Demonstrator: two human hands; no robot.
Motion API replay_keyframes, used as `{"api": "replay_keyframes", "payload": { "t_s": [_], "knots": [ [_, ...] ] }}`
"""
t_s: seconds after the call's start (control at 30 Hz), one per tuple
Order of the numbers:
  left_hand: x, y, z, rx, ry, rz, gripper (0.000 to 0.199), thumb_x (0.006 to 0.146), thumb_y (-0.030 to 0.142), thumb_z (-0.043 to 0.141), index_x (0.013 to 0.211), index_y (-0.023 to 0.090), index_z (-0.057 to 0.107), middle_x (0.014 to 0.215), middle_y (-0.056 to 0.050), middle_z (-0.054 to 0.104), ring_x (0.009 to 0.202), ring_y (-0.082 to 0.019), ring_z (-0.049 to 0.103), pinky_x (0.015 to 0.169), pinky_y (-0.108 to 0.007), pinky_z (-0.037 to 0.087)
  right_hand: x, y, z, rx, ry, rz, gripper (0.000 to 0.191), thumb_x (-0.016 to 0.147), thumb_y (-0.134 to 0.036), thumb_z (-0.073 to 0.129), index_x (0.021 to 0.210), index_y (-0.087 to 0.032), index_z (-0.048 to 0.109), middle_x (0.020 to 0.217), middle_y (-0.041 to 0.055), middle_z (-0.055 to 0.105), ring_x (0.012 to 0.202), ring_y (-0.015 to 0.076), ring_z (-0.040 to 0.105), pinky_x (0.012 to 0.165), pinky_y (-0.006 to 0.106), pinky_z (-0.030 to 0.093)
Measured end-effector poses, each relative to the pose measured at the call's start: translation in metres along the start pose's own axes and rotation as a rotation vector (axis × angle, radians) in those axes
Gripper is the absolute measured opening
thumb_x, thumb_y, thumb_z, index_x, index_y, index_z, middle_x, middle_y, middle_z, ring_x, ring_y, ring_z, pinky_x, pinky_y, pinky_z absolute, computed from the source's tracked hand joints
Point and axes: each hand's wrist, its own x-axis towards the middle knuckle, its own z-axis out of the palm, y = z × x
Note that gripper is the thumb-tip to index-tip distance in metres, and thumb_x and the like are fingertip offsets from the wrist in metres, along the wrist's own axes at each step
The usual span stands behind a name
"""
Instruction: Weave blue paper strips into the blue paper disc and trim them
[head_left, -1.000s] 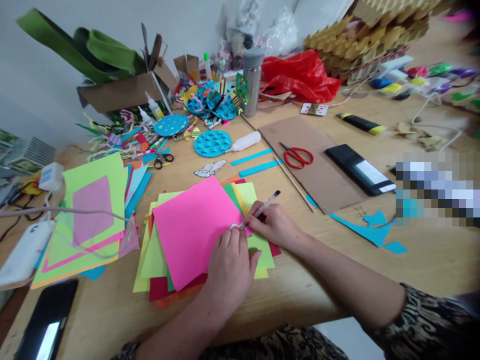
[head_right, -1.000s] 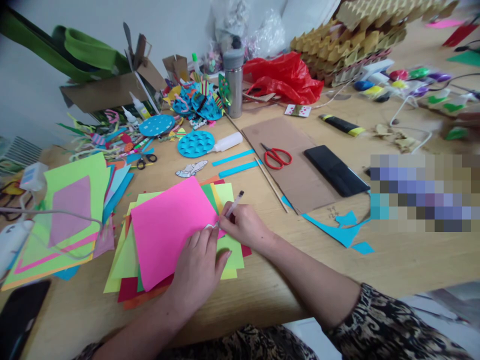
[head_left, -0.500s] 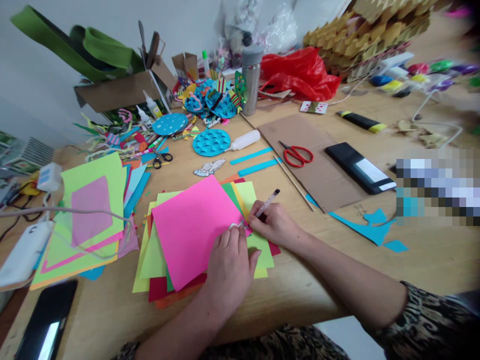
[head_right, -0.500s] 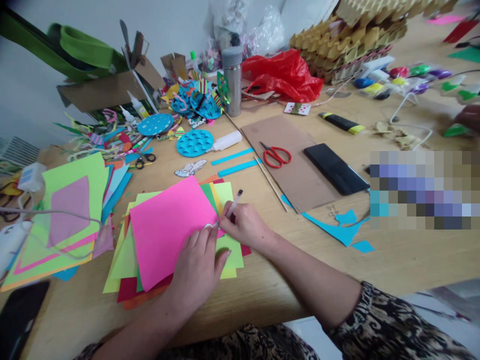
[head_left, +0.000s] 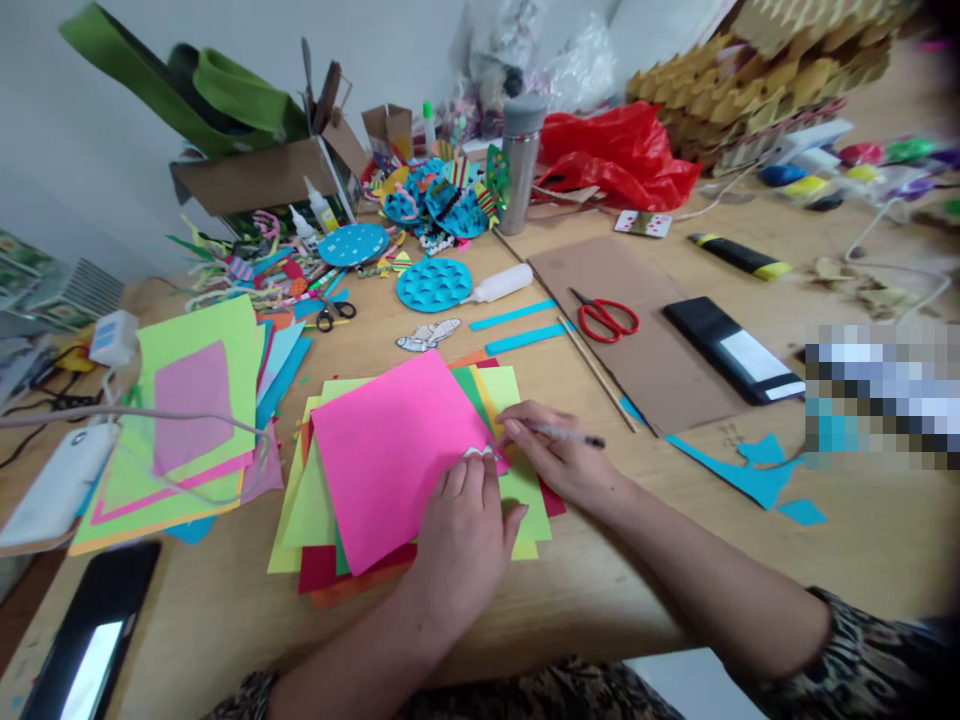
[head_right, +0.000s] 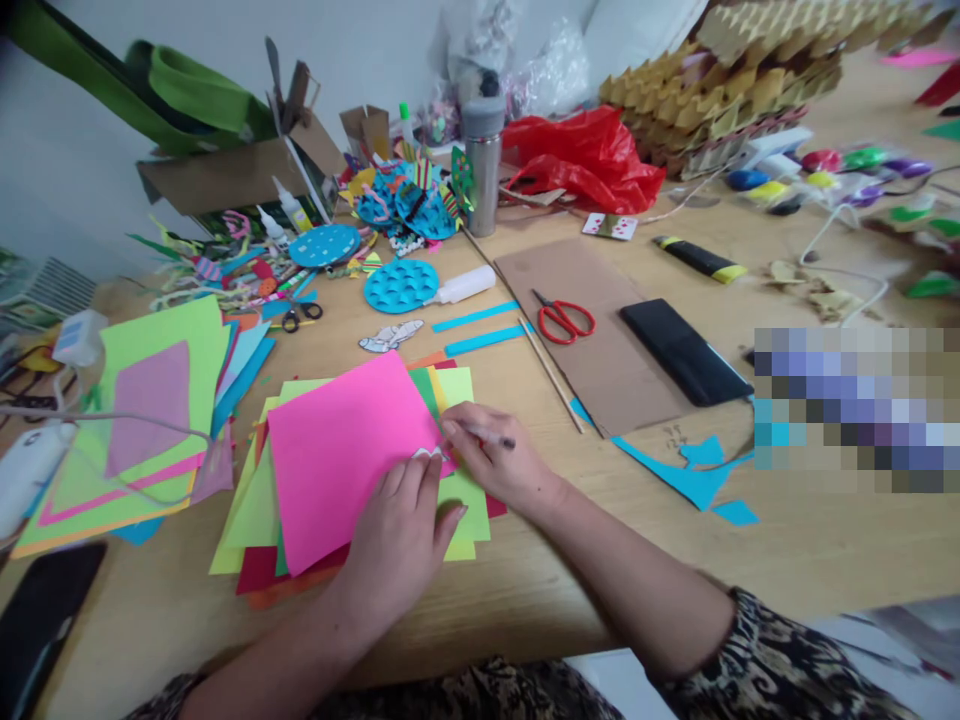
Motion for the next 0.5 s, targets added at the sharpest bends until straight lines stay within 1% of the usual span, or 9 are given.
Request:
{"api": "replay_keyframes", "payload": {
  "t_s": [0.07,0.17,0.27,0.37,0.5],
  "knots": [
    [0.0,0.001,0.001,0.0,0.0,-0.008,0.048,0.089,0.037,0.052,0.121,0.001,0.053,0.111,-0.018,0.061,0.101,-0.029,0.054,0.086,-0.044,0.049,0.001,0.001,0.0,-0.073,-0.036,-0.073,0.018,0.095,-0.025,0.042,0.096,-0.019,0.059,0.078,0.0049,0.065,0.074,0.0165,0.06,0.072,0.031,0.047],
    [0.0,0.001,0.002,-0.001,0.002,-0.015,0.048,0.088,0.038,0.053,0.119,0.001,0.054,0.111,-0.018,0.061,0.102,-0.03,0.055,0.087,-0.044,0.05,0.001,0.004,0.003,-0.176,-0.067,-0.137,0.019,0.095,-0.024,0.041,0.091,-0.018,0.059,0.078,0.0068,0.063,0.074,0.0182,0.056,0.068,0.032,0.045],
    [-0.003,0.003,0.003,-0.004,0.021,-0.013,0.049,0.088,0.038,0.054,0.12,0.002,0.054,0.115,-0.018,0.06,0.106,-0.03,0.054,0.09,-0.044,0.049,0.001,0.007,0.005,-0.243,-0.089,-0.17,0.017,0.094,-0.02,0.042,0.087,-0.019,0.058,0.074,0.0059,0.062,0.074,0.0188,0.055,0.068,0.032,0.044],
    [-0.008,0.004,0.003,0.016,0.03,-0.024,0.048,0.089,0.038,0.053,0.121,0.002,0.053,0.118,-0.019,0.059,0.109,-0.03,0.055,0.09,-0.043,0.05,0.0,0.008,0.006,-0.296,-0.101,-0.185,0.015,0.094,-0.02,0.043,0.087,-0.02,0.056,0.074,0.0056,0.061,0.073,0.0191,0.054,0.068,0.032,0.043],
    [-0.01,0.006,0.001,0.058,0.031,0.004,0.044,0.089,0.037,0.053,0.115,0.002,0.057,0.113,-0.019,0.062,0.11,-0.029,0.055,0.092,-0.041,0.05,0.0,0.006,0.005,-0.323,-0.116,-0.15,0.018,0.094,-0.023,0.042,0.085,-0.019,0.056,0.074,0.0059,0.058,0.07,0.0186,0.053,0.065,0.031,0.043]
  ]
}}
